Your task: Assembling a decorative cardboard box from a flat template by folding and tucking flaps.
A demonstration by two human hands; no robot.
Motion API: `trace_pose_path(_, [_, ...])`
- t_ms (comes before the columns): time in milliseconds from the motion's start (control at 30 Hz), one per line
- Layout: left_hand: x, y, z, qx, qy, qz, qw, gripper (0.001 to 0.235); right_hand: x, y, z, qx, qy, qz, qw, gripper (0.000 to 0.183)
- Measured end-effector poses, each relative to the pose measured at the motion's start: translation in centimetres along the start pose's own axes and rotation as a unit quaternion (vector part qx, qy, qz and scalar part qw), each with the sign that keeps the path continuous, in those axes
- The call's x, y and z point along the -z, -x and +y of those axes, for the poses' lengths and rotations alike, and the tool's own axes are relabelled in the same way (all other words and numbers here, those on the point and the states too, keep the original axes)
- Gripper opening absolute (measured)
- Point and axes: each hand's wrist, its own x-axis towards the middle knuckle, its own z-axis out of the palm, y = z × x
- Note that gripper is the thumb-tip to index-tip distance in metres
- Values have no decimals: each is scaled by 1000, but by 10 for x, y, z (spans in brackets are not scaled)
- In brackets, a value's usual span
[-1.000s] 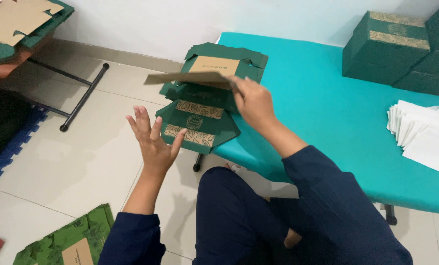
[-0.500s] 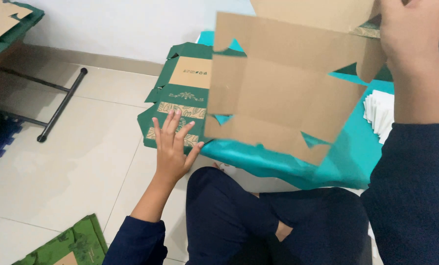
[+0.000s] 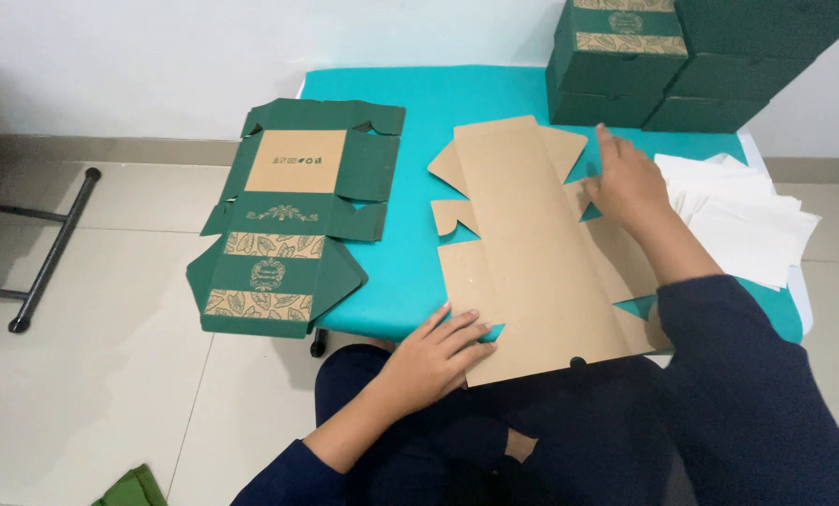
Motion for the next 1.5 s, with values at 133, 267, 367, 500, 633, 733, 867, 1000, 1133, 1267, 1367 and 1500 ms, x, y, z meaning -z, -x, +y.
trace_pose_path(133, [1, -2, -24, 26, 46, -1, 999, 23, 95, 84, -60, 77, -202, -233, 948, 70])
trace_pose_path(267, [17, -13, -35, 56, 170, -13, 984, 19, 93, 146, -71, 152, -145, -344, 915, 71])
trace_pose_path(367, [27, -15, -34, 91, 214, -20, 972, 17, 73, 170, -61, 158, -115, -262, 945, 38])
trace_pose_path(500, [36, -10, -29, 160, 249, -23, 955, 16, 83, 171, -67, 130, -147, -229, 953, 27])
trace_pose_path(633, [23, -9, -18, 220, 254, 16, 942, 24, 71, 153, -69, 99, -114, -214, 965, 30])
trace_pose_path(733, [1, -11, 2, 221, 144, 174, 949, 63, 52, 138, -61, 118, -30, -131, 984, 34])
trace_pose_path(867, [-13, -30, 28, 84, -30, 73, 993, 62, 31, 137, -63, 97, 29, -107, 989, 37])
trace_pose_path(1000, [-33, -39, 32, 96, -56, 5, 994, 82, 12, 150, -81, 116, -29, -63, 991, 43])
trace_pose_path(1133, [-51, -36, 40, 114, -138, -41, 983, 89, -14, 167, -102, 197, -15, -8, 980, 79])
trace_pose_path(1267, [-52, -40, 52, 158, -169, -68, 971, 92, -14, 169, -105, 195, -71, 12, 978, 83])
trace_pose_path(1367, [-61, -47, 62, 191, -227, -77, 952, 94, -15, 168, -107, 203, -55, 39, 977, 84])
trace_pose_path(1500, [-72, -62, 76, 241, -295, -114, 918, 72, -22, 170, -106, 203, -38, 59, 977, 84])
